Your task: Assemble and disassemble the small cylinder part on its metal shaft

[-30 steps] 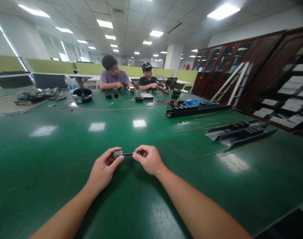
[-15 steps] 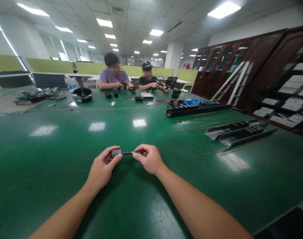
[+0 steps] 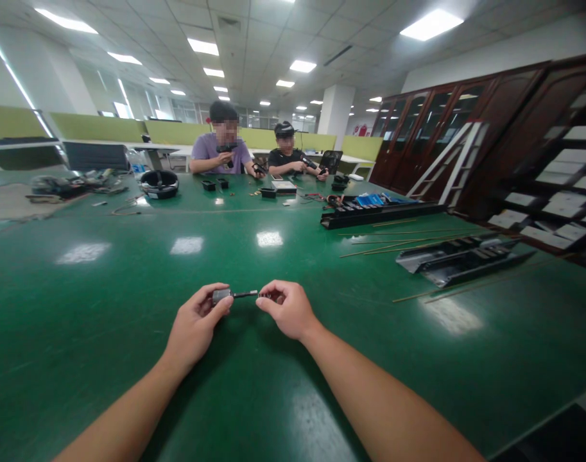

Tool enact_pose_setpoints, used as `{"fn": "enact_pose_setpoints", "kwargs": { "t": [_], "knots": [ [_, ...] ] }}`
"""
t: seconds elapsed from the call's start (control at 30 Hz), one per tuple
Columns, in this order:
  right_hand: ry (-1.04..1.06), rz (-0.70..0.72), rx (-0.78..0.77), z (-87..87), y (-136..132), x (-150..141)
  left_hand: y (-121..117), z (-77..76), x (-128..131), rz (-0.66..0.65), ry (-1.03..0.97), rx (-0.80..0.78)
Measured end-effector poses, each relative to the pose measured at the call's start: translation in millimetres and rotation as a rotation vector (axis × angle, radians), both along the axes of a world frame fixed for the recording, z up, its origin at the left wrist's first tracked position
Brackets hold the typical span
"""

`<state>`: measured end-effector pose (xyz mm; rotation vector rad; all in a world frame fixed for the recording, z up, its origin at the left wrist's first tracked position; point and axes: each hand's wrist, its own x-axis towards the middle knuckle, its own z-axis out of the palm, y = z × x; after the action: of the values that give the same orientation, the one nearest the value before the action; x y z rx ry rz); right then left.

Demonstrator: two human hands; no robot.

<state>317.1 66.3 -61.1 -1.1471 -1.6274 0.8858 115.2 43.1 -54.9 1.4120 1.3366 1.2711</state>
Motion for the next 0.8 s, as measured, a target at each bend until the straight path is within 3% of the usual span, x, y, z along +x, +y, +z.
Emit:
{"fn": "enact_pose_setpoints", "kwargs": {
  "t": [0.3, 0.53, 0.7, 0.8],
  "knots": [
    [0.019, 0.034, -0.036, -5.5, 1.3, -2.1, 11.2, -6.5, -8.7, 0.121, -0.489, -0.043],
    [-0.014, 0.080, -0.056, -7.5, -1.4, -5.7, 13.5, -10.7, -9.3, 0.098, -0.471, -0.031],
    [-0.041, 0.093, -0.049, -10.5, -1.8, -5.9, 12.4, 0.6, -10.3, 0.270, -0.462, -0.031],
    [-0.056, 0.101, -0.038, -10.8, -3.1, -5.7, 1.7, 15.8, -32.8, 0.387, -0.442, -0.016]
  ]
}}
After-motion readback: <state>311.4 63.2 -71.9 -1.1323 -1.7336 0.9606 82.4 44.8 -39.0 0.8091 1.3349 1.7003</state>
